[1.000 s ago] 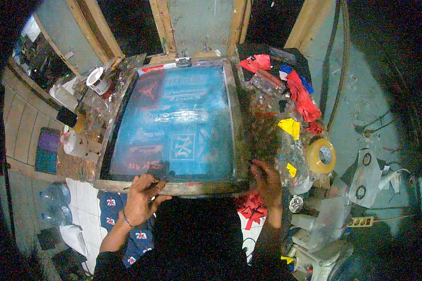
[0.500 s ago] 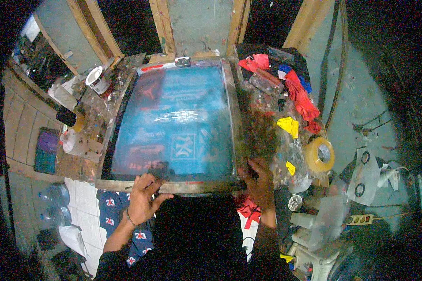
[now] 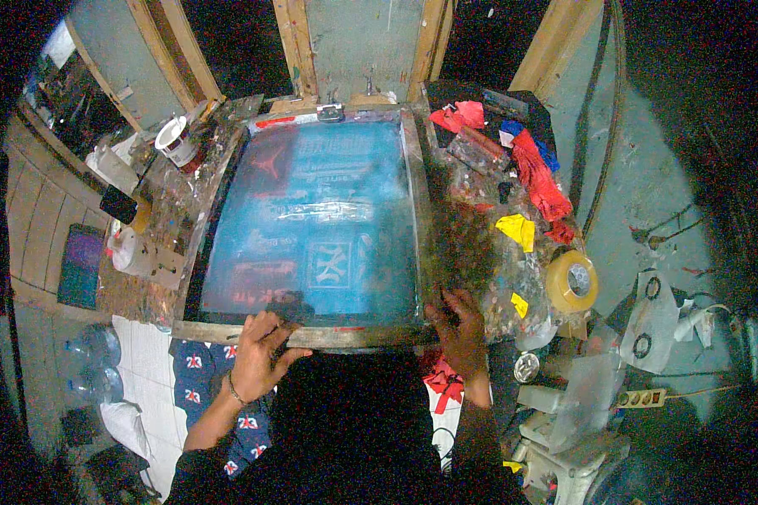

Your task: The person operates a manual screen printing press to apply a design onto a dark blue baseball cap. After printing, the person sits on the floor and organizes a large batch of finished caps, stacking them by color and smoothing the printed logos.

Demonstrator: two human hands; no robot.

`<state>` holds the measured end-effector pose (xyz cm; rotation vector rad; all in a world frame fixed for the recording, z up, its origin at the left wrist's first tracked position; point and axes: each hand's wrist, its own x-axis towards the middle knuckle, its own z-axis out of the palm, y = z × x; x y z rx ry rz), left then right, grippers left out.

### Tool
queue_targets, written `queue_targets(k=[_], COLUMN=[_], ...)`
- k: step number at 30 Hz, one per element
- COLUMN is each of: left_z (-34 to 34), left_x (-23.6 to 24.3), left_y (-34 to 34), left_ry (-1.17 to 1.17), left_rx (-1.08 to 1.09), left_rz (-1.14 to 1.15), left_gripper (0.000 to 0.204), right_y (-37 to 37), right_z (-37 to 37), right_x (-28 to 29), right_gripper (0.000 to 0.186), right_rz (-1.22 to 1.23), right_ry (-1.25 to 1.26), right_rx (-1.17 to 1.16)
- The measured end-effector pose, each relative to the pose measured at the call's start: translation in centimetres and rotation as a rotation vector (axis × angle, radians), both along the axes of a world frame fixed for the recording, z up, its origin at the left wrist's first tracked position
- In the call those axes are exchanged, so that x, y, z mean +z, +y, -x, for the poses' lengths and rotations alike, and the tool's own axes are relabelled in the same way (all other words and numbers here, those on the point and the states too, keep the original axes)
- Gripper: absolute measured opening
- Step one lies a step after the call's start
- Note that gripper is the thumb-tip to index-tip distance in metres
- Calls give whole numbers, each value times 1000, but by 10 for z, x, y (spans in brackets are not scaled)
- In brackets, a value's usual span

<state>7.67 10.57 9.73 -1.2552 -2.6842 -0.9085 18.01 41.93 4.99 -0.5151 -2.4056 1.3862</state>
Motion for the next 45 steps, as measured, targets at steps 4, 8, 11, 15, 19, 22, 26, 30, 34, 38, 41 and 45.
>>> queue_targets(k=[4, 8, 11, 15, 19, 22, 26, 30, 34, 38, 41, 45], left_z=[0, 0, -1, 0, -1, 0, 0, -2, -2, -2, -2, 3], left_x=[-2, 0, 1, 0, -2, -3, -2, -5, -12, -31, -56, -80], left_y=[0, 0, 1, -1, 0, -1, -1, -1, -1, -3, -3, -7], left_ry=[2, 8, -2, -25, -2, -4, -24, -28, -25, -57, -25, -70], left_rx=[10, 15, 13, 10, 16, 21, 22, 36, 28, 4, 15, -22], left_rz=[-37, -43, -31, -34, -63, -60, -43, -57, -59, -42, -29, 25], left_gripper=[39, 39, 39, 39, 39, 40, 40, 40, 40, 40, 39, 39], right_y=[-1, 2, 5, 2, 3, -3, 1, -1, -2, 2, 3, 10], right_z=[1, 3, -1, 2, 1, 2, -1, 0, 0, -6, -7, 19], right_x=[0, 4, -1, 5, -1, 0, -9, -3, -8, -38, -54, -31], right_gripper=[37, 38, 43, 43, 41, 37, 40, 41, 40, 40, 40, 40], right_rz=[-75, -34, -46, -11, -36, -182, -114, -123, -180, -215, -357, -261], right_ry=[85, 23, -44, -26, 0, 86, 68, 37, 65, -3, 0, -182], right_rx=[-7, 2, -7, 6, -19, -26, -27, -14, -17, -34, 24, -4])
